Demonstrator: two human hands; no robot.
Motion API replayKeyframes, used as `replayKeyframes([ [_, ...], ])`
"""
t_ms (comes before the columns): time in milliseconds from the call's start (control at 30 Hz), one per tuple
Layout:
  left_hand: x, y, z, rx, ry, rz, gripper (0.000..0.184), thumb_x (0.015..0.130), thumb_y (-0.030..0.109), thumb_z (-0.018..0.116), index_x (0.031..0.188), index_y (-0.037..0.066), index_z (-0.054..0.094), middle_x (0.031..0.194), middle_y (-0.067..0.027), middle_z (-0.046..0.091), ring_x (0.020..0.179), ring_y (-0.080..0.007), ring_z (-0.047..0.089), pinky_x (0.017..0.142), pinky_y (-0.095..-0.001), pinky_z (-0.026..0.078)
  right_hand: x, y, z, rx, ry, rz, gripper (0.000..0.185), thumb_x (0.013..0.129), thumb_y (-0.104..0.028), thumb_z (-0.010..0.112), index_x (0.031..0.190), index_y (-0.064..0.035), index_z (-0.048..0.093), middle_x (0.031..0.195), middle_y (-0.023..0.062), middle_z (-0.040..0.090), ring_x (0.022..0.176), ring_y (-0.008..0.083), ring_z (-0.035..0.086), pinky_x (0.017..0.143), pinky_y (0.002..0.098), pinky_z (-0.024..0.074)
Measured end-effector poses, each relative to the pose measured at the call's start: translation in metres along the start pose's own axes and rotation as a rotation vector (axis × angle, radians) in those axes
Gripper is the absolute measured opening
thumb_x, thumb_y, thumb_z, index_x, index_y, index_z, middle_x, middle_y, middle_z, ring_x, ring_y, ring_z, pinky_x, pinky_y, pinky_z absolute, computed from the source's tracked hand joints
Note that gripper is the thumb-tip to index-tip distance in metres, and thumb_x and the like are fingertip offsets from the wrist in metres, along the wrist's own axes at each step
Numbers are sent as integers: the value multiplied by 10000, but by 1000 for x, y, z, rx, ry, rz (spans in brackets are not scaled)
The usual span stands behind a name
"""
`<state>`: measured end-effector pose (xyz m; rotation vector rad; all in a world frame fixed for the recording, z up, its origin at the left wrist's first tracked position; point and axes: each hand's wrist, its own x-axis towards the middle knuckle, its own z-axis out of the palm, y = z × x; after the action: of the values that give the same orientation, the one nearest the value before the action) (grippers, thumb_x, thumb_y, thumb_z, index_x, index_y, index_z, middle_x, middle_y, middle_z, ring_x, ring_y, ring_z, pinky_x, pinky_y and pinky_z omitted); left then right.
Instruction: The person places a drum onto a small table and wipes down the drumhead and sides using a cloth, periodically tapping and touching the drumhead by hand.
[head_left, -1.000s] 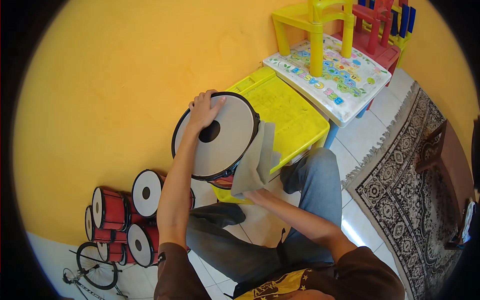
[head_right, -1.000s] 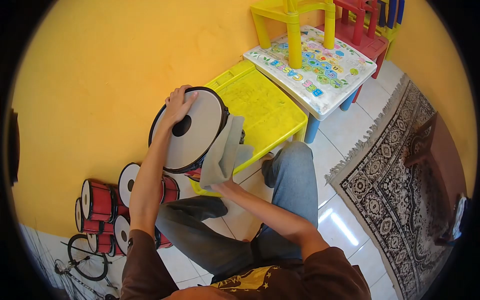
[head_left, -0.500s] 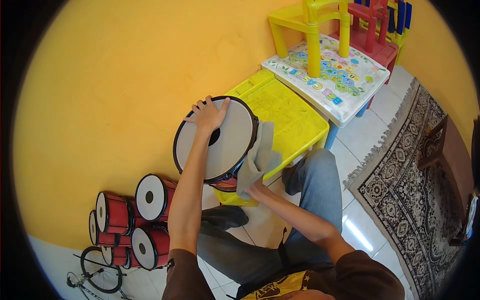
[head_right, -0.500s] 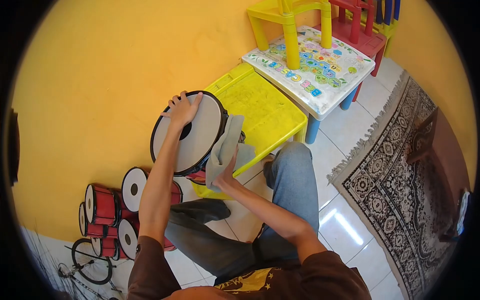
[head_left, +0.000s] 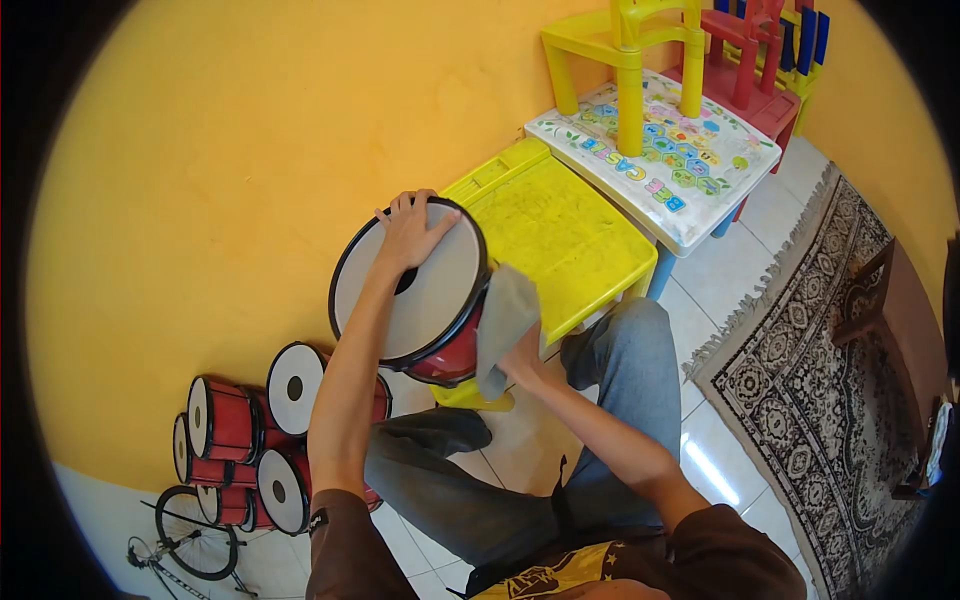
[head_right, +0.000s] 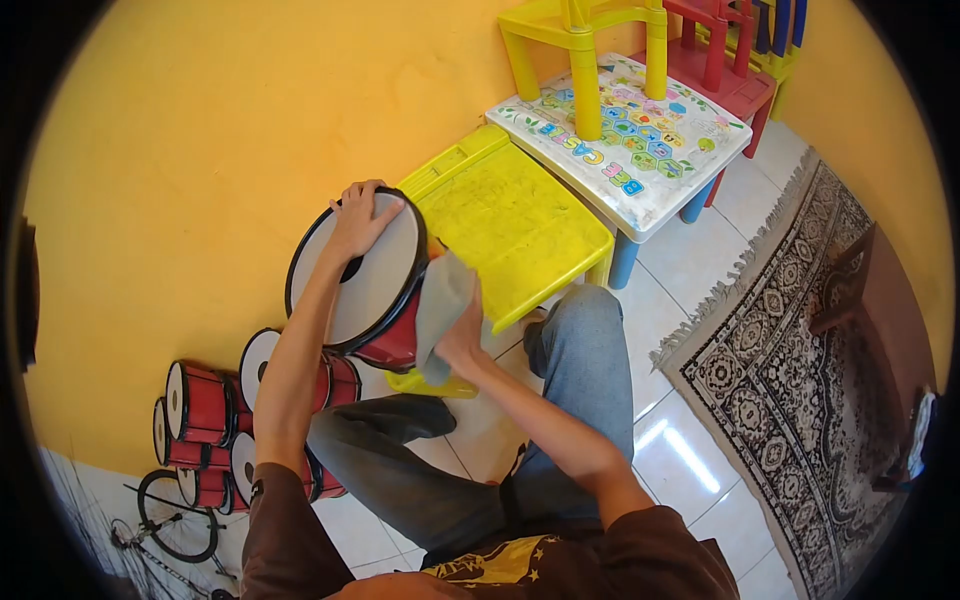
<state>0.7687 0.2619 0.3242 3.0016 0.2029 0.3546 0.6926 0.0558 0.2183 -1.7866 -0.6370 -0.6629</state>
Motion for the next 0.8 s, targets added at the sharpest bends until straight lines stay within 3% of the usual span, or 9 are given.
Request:
replayKeyframes([
  [133,-14,-4,-11,-83,12,267,645,887,572,550,1297,76,511,1318,-171,485,1297,-339,391,1071,-638,171,-18,-27,7,179,-10,-3,391,784,-160,621,1137,-9,544,1086,196,528,975,417,491,881,486,388],
  [233,-15,3,-8,-42,99,240,696,888,592,537,1346,72,482,1353,-204,457,1323,-374,365,1069,-657,164,-28,-32,14,167,70,21,392,794,-161,624,1146,-13,538,1091,193,523,996,426,492,883,483,397],
  [267,-17,3,0,201,191,89,774,876,626,536,1403,69,426,1411,-242,395,1363,-413,318,1068,-690,152,-33,-25,19,201,79,44,405,803,-172,626,1167,-15,538,1108,196,531,1020,428,497,894,483,402],
  [367,-18,2,7,159,78,-188,909,830,739,495,1449,81,396,1489,-294,289,1417,-471,213,1063,-741,115,-37,-5,31,316,47,267,448,846,-221,619,1239,-25,527,1202,208,546,1129,421,504,951,476,405],
  [467,-21,17,-11,85,-78,-109,923,830,747,491,1477,102,354,1510,-291,256,1431,-492,156,1056,-753,111,-21,23,30,300,-116,505,480,892,-264,589,1302,-28,508,1304,209,535,1231,389,492,1013,462,387],
  [600,-19,19,-9,31,-65,61,840,839,705,522,1438,128,399,1485,-259,299,1419,-456,205,1040,-760,141,3,40,14,390,-453,790,566,962,-332,537,1418,-28,394,1390,199,472,1300,348,445,1089,415,337],
  [700,-20,38,-7,-37,-52,207,700,871,619,540,1373,139,456,1431,-227,355,1386,-417,271,1039,-734,179,-6,10,14,348,-2,333,497,923,-276,548,1347,-24,480,1357,229,505,1272,397,466,1053,471,361],
  [800,-24,56,-13,-74,-50,325,570,903,520,547,1317,133,492,1376,-192,399,1339,-385,337,1055,-669,225,-29,27,23,383,-68,333,518,947,-274,499,1376,7,427,1390,238,464,1300,400,428,1080,477,326],
])
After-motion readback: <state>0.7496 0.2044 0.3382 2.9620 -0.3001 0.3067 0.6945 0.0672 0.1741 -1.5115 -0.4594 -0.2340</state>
